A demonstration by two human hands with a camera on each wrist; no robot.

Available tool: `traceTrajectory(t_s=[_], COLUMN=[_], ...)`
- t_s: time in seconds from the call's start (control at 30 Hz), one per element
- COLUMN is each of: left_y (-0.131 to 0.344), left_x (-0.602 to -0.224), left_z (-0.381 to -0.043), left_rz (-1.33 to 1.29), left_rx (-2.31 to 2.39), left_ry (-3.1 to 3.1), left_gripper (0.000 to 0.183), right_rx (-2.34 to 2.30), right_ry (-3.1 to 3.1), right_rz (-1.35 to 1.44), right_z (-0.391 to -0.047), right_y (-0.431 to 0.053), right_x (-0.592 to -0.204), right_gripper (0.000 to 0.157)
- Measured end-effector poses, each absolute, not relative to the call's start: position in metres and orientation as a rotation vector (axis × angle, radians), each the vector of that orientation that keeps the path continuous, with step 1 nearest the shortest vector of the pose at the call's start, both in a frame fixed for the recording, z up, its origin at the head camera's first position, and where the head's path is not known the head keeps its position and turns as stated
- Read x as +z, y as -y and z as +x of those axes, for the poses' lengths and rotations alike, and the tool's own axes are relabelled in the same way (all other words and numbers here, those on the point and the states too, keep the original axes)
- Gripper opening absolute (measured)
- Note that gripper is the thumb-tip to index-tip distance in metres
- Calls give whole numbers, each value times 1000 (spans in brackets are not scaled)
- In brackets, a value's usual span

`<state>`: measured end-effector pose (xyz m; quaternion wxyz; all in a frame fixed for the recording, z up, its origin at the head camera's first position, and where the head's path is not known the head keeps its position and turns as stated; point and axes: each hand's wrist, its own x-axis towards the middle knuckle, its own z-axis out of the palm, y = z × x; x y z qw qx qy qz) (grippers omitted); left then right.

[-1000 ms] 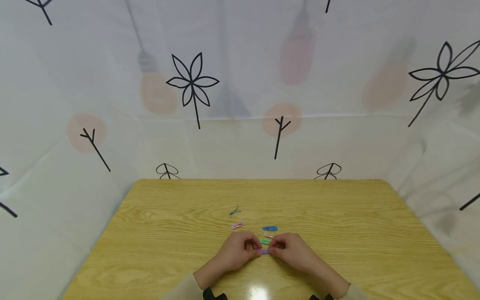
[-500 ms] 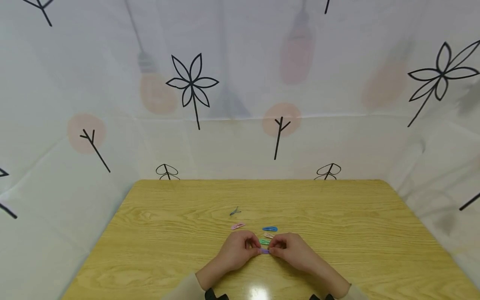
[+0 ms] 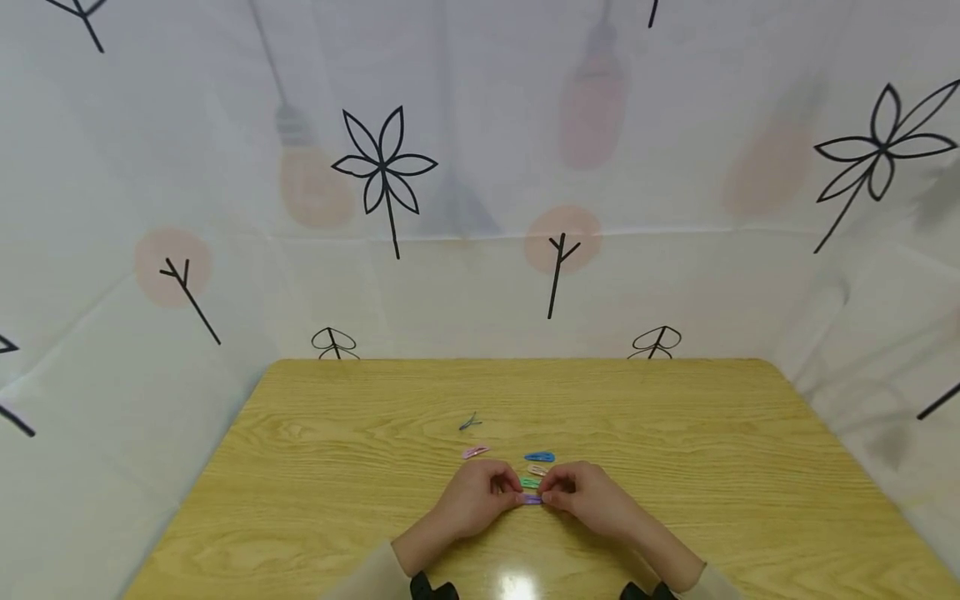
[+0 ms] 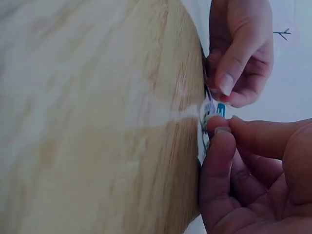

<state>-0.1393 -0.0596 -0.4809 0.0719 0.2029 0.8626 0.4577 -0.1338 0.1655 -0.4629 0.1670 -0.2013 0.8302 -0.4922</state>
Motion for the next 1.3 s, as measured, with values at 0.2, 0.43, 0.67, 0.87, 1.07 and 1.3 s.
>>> traceTrajectory(t_s=[0.2, 0.43, 0.67, 0.87, 1.07, 1.3], left_y=[65, 68, 76, 86, 94, 102], left_x=[-479, -476, -472, -467, -460, -459], left_z=[-142, -143, -148, -151, -153, -157], left_rz=[621, 647, 617, 579, 575, 545], left_rx=[1446, 1500, 1469, 1450, 1452, 1468], left_ry=[-2511, -2465, -2516, -2573, -2632, -2688], left_gripper=[7, 6, 5, 6, 7, 9], right_rx=[-1452, -1515, -1500, -1508, -1561, -1506], right_ry=[-2322, -2313, -2391, -2445, -2434, -2521], right_rz=[-563, -524, -541, -538, -555, -563], right_z=[-136, -138, -145, -148, -152, -161], right_y=[-166, -162, -161, -158, -153, -147], right_x=[-463, -458, -457, -455, -453, -457], right_gripper=[8, 12, 15, 16, 16, 15])
